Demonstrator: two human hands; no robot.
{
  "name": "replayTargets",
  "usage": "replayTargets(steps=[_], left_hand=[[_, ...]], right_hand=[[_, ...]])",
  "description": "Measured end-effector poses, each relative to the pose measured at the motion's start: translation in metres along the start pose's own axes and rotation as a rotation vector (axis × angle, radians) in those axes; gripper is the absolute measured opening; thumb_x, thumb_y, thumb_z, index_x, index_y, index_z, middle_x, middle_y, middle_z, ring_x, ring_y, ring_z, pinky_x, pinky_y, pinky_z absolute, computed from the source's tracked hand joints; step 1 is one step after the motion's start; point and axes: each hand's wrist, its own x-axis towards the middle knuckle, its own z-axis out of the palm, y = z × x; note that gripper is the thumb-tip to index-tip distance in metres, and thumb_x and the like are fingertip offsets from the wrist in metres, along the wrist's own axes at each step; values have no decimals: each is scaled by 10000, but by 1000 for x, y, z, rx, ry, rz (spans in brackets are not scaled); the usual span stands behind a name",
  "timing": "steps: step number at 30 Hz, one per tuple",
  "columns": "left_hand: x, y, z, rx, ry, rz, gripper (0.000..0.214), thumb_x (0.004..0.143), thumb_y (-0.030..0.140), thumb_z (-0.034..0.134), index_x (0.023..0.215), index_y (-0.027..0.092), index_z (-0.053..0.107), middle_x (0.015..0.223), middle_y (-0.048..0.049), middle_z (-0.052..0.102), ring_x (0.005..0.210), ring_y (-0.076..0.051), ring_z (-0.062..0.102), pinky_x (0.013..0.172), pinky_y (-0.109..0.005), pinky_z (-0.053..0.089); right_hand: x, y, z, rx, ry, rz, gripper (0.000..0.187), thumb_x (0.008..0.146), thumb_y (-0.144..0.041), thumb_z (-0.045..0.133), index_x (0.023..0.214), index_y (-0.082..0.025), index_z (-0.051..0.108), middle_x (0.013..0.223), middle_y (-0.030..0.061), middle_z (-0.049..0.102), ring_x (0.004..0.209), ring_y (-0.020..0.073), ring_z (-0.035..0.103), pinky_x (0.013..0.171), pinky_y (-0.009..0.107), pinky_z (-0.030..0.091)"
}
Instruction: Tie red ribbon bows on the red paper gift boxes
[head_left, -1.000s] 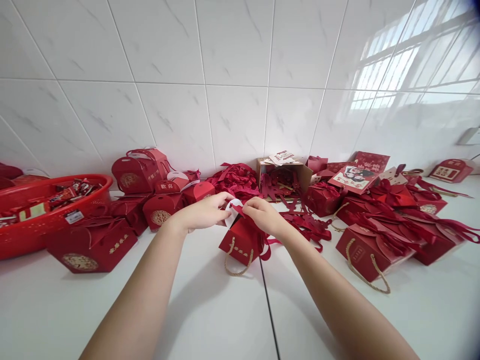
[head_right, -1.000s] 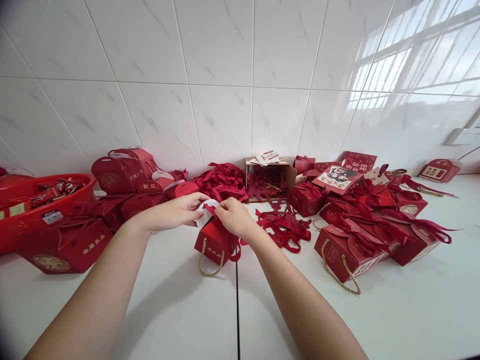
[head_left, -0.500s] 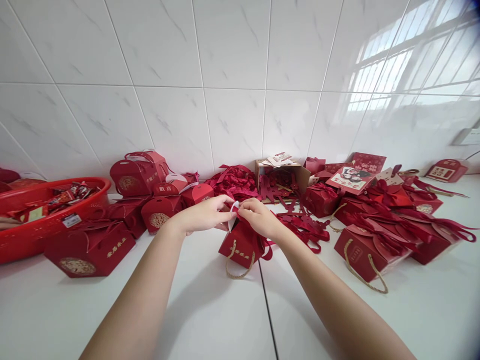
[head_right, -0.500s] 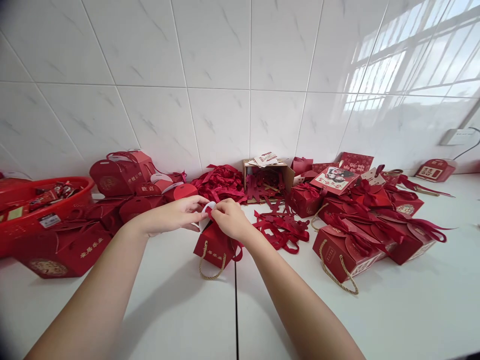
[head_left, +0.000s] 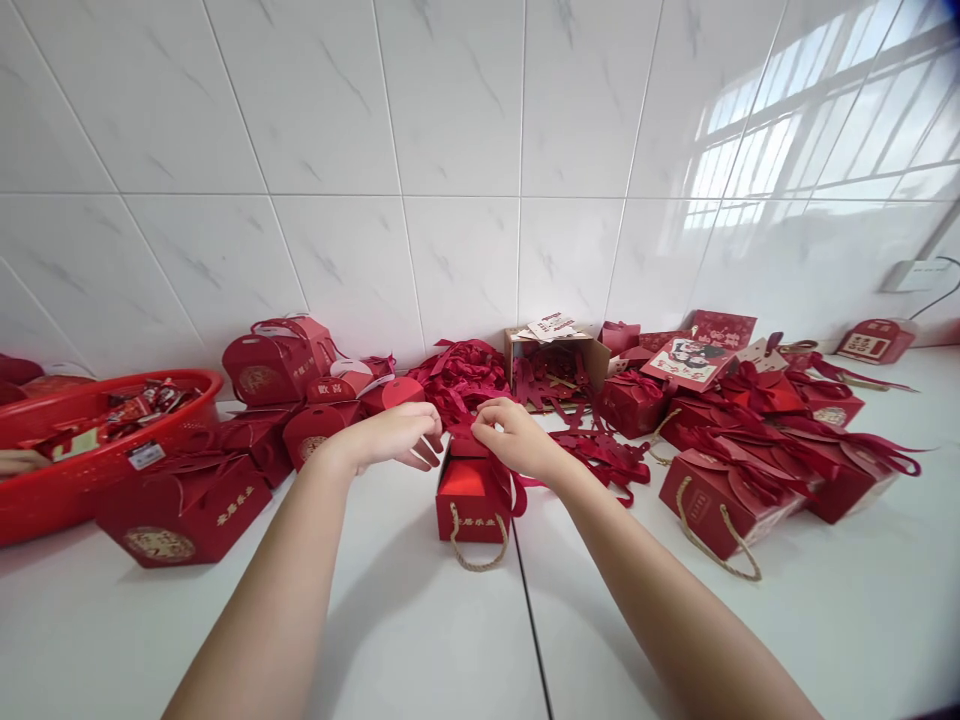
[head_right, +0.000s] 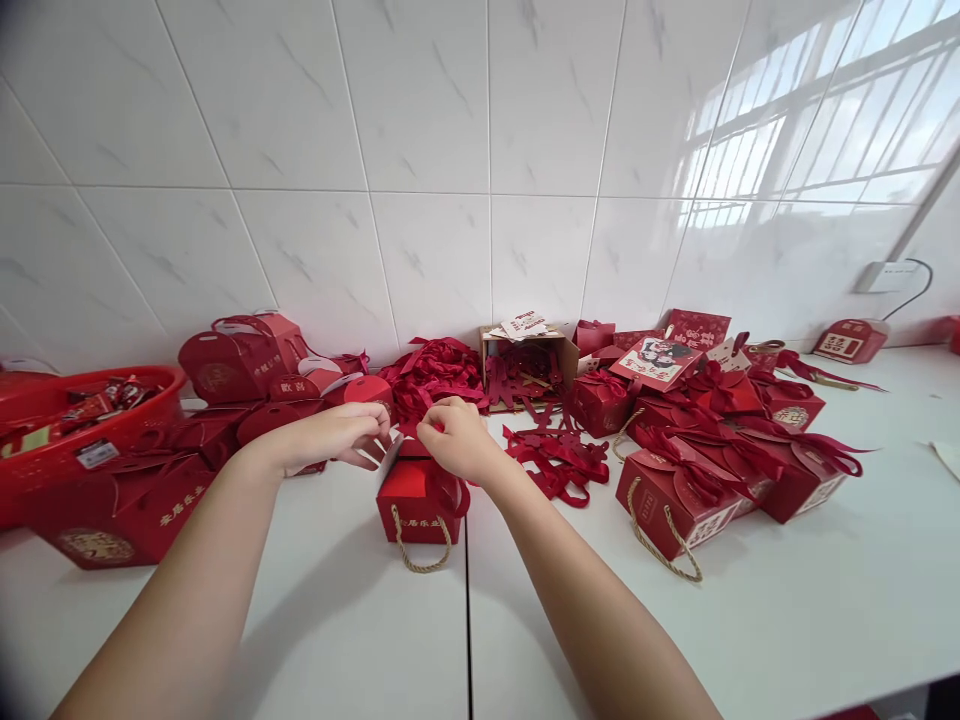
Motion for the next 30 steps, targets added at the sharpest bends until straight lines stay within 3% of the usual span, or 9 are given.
replayTargets(steps=[6, 10, 13, 18, 30], left_hand=[[-6, -4, -8, 44, 60, -73, 263, 704, 410, 597, 839, 188, 555, 881, -87, 679, 825, -264, 685, 635, -313, 532], [-12, -1, -3, 189, -93, -56, 419, 642, 477, 703, 895, 164, 587, 914, -110, 677, 830, -267, 680, 586, -281, 519], [-12, -1, 0, 240, -162, -41, 421, 649, 464, 713, 906, 168, 559, 860, -84, 684, 760, -239, 686, 588, -282, 519], [-9, -3, -1, 190, -114, 8, 353, 668, 439, 693, 829, 180, 515, 834, -44, 678, 725, -199, 684, 630, -277, 523], [-11, -1, 0, 207, -118, 2, 492, 678, 466, 692, 1033, 175, 515, 835, -51, 690, 741, -206, 678, 656, -298, 519]], right_hand=[[-1, -4, 6, 23, -18, 0, 261, 749, -176, 476, 490, -185, 443, 811, 39, 603, 961, 210, 519, 811, 299, 376], [-1, -7, 3, 37, 28, 29, 293, 744, -193, 450, 462, -190, 372, 757, 37, 594, 905, 193, 540, 745, 267, 382], [-1, -6, -1, 39, 70, 61, 276, 745, -221, 438, 473, -190, 407, 779, 47, 601, 866, 188, 550, 706, 263, 386], [-1, -3, 0, 25, 20, 67, 276, 716, -203, 485, 445, -184, 433, 752, 41, 607, 843, 187, 559, 707, 257, 389], [-1, -4, 15, -49, -19, 68, 227, 800, -229, 524, 611, -183, 640, 903, 52, 642, 957, 205, 540, 812, 288, 383]])
